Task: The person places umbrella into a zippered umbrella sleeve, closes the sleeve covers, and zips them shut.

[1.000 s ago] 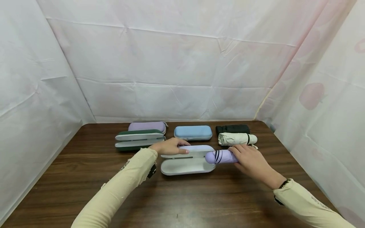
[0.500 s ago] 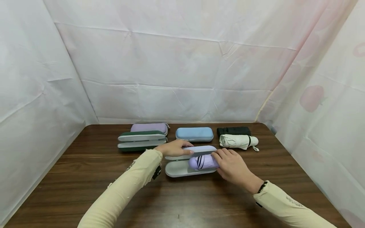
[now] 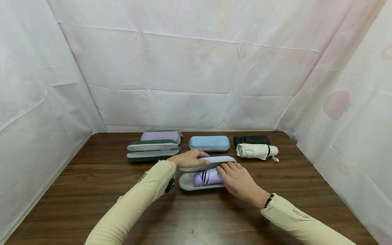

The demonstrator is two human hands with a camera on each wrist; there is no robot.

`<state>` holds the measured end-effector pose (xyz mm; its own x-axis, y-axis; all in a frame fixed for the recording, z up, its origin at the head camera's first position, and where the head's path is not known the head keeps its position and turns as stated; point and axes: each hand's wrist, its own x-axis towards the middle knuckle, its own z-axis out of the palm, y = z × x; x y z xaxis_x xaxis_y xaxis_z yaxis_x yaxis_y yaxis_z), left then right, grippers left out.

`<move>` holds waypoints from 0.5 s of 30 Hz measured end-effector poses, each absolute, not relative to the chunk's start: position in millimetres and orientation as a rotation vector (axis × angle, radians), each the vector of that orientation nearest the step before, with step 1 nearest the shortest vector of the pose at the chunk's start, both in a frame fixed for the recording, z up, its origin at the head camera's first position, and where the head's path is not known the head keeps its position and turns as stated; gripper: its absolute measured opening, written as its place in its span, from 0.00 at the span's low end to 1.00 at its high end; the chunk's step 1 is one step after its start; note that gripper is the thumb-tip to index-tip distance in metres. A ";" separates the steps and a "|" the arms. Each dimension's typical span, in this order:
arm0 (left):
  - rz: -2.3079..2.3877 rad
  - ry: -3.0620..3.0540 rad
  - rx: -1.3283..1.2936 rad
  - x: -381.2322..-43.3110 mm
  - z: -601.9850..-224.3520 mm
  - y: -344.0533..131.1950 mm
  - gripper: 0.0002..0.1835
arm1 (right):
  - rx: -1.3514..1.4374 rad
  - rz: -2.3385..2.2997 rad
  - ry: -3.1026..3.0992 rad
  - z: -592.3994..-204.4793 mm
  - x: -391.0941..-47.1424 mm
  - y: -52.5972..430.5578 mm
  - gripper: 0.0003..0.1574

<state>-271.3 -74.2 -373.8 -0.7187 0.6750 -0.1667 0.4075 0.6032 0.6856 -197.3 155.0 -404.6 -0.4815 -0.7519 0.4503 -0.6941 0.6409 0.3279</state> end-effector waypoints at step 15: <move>0.865 2.431 0.922 -268.8 -368.4 -72.0 0.26 | 1.126 -0.149 -2.370 -410.8 -201.3 133.3 0.22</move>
